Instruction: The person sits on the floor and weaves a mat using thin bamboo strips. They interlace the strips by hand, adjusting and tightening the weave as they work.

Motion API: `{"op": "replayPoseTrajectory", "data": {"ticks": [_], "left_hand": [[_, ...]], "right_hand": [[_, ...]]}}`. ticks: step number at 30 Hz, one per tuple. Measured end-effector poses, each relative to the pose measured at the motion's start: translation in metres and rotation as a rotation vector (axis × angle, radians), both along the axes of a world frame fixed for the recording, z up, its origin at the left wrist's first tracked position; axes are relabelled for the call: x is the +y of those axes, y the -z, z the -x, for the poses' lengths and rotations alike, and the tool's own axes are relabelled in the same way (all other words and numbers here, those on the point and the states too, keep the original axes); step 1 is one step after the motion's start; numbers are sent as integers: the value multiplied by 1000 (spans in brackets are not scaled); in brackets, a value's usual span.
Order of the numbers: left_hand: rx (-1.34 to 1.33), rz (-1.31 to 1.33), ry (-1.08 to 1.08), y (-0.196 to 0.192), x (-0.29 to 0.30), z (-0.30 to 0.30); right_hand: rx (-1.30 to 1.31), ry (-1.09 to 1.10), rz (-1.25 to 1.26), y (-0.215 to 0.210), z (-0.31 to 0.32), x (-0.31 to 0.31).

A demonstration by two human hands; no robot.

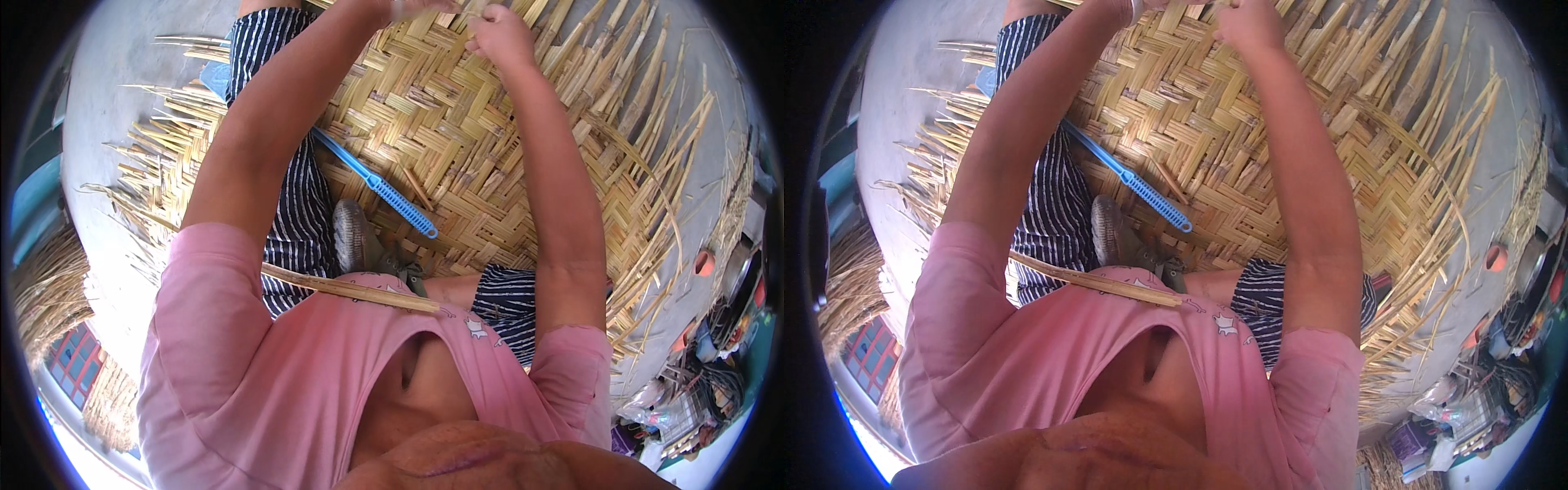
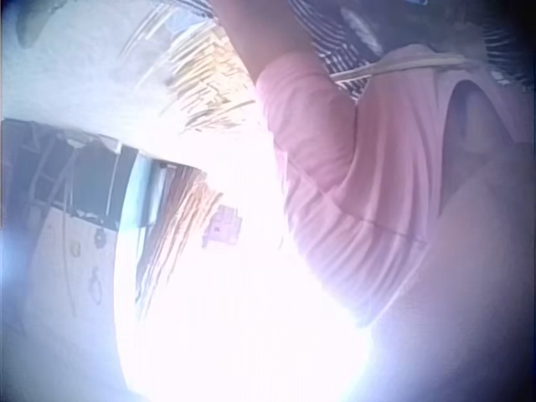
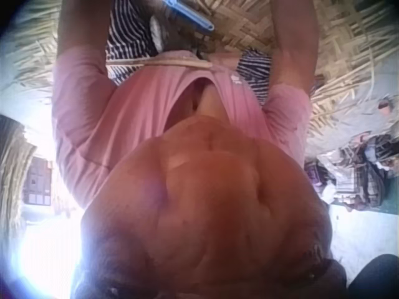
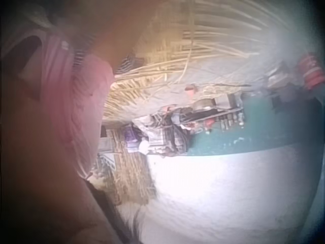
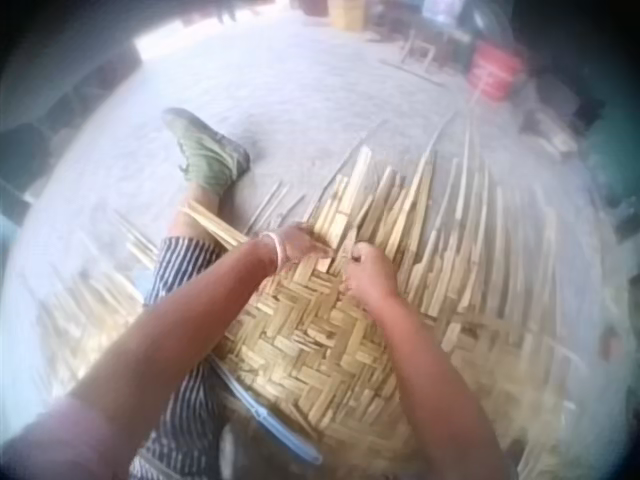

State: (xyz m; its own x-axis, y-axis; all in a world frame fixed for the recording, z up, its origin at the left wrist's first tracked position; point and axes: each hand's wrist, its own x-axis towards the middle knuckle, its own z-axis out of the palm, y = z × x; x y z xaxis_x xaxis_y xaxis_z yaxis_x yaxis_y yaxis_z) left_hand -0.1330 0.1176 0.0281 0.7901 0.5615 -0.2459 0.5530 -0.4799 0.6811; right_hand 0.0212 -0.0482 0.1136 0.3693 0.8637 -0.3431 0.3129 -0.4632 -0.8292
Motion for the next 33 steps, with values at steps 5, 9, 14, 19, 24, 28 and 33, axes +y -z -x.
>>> {"op": "replayPoseTrajectory", "data": {"ticks": [5, 9, 14, 19, 24, 28, 33], "left_hand": [[-409, 768, -368, -41, -36, 2], [-719, 958, -561, -44, -44, 2], [-837, 288, -817, 17, -42, -5], [-382, -271, -948, -40, -86, -11], [-37, -481, -757, -67, -114, 27], [70, -459, -672, -76, -98, 38], [386, -821, -229, -82, -59, 39]], "right_hand": [[-451, -221, -125, 16, -6, -6], [-441, -214, -51, 41, -21, -2], [-491, -164, -125, 35, -3, -4], [-466, 12, -300, 45, -8, -19], [-617, -206, -90, 26, 4, -22], [-675, -163, -426, 38, 7, -25], [-591, -295, -293, 23, -4, -20]]}}
